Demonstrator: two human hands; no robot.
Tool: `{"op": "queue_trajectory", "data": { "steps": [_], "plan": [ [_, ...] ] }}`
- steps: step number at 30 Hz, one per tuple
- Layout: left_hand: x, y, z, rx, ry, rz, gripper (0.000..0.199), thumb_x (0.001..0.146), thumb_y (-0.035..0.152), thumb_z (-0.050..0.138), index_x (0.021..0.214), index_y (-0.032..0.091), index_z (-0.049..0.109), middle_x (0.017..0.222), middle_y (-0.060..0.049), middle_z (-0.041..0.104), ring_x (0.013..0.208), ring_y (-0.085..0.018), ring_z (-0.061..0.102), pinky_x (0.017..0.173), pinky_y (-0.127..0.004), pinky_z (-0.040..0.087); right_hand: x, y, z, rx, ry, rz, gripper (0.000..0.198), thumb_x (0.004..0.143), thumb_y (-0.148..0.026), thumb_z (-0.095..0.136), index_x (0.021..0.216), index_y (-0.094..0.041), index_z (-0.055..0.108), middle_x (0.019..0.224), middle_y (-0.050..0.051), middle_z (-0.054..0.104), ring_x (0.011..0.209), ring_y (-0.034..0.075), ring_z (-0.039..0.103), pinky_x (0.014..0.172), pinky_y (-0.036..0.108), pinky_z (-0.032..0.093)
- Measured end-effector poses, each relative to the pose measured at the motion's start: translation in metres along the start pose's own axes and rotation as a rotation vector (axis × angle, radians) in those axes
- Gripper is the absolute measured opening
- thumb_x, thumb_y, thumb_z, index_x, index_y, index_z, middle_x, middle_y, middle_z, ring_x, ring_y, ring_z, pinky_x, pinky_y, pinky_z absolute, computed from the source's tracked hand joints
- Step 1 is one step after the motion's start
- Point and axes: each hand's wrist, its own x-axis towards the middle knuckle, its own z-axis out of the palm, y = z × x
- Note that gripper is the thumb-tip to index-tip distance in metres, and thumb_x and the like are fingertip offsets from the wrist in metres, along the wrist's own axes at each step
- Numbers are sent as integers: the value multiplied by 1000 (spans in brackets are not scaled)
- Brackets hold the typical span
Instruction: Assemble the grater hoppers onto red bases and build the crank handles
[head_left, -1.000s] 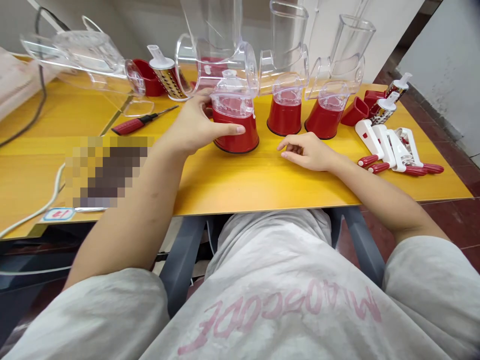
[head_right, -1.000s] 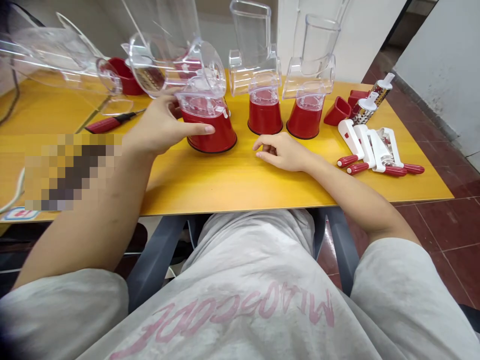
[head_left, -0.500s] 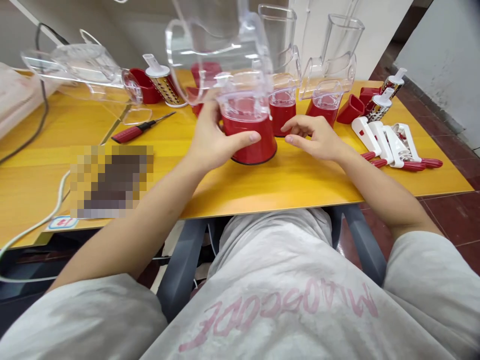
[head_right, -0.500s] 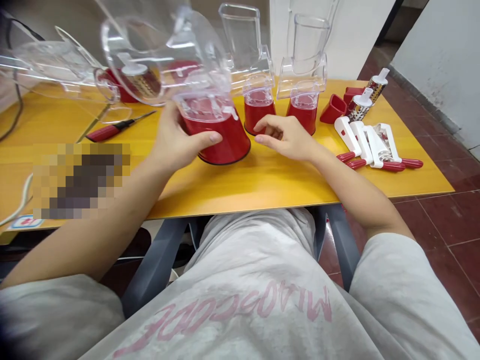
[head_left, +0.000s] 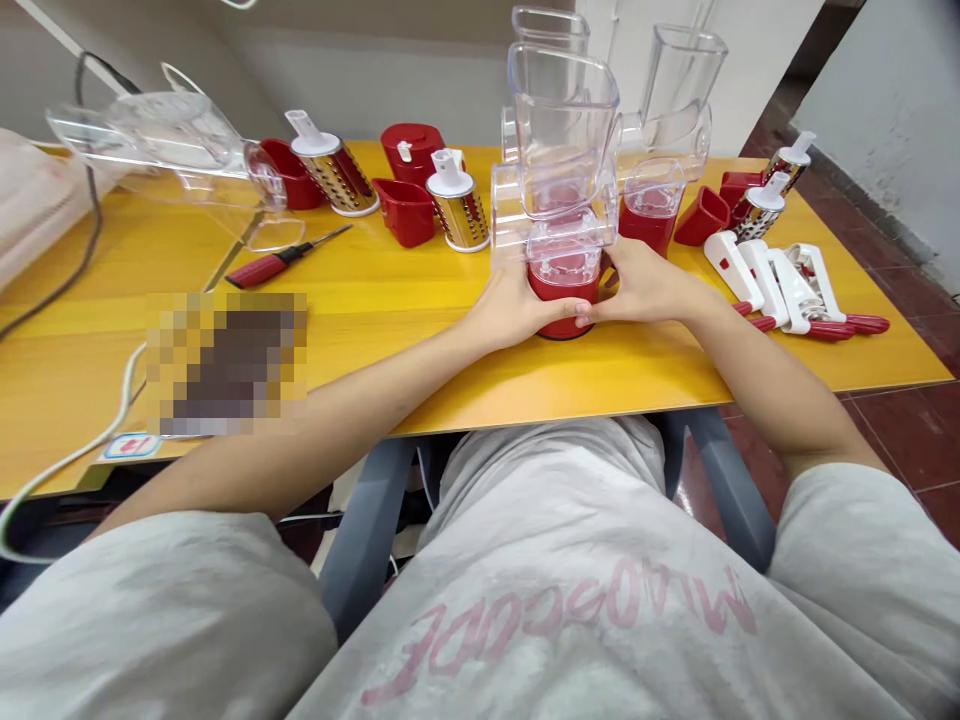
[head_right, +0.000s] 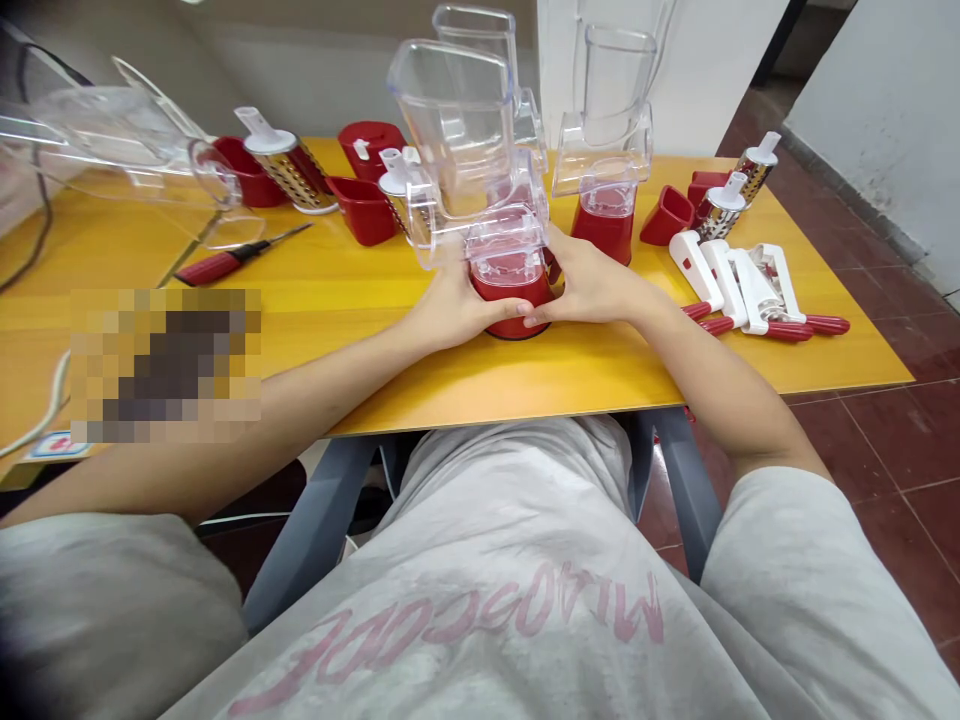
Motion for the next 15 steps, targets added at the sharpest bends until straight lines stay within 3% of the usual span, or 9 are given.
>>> {"op": "queue_trajectory", "data": {
  "steps": [4, 11, 15],
  "plan": [
    [2, -8, 4, -55, 0, -3, 136, 77, 105, 110, 178, 25, 65, 183, -26, 72, 176, -57, 69, 157, -77, 48, 2, 10, 3, 13, 48, 24, 139, 69, -94, 114, 180, -24, 68, 170, 18, 85, 155, 51, 84, 146, 76, 69],
    [9, -1, 4, -43, -21, -47, 123, 80, 77, 114, 176, 23, 61, 184, -26, 71, 177, -54, 68, 158, -75, 47, 5, 13, 2, 43, 52, 46, 144, 69, -93, 114, 184, -23, 64, 177, 20, 81, 161, 53, 81, 154, 77, 63],
    [11, -6, 5, -35, -9, -67, 123, 80, 71, 114, 177, 23, 57, 184, -27, 69, 179, -55, 65, 158, -75, 45, 6, 15, 1, 51, 49, 54, 145, 68, -95, 113, 183, -22, 64, 172, 20, 83, 153, 50, 84, 146, 74, 68]
  ]
}}
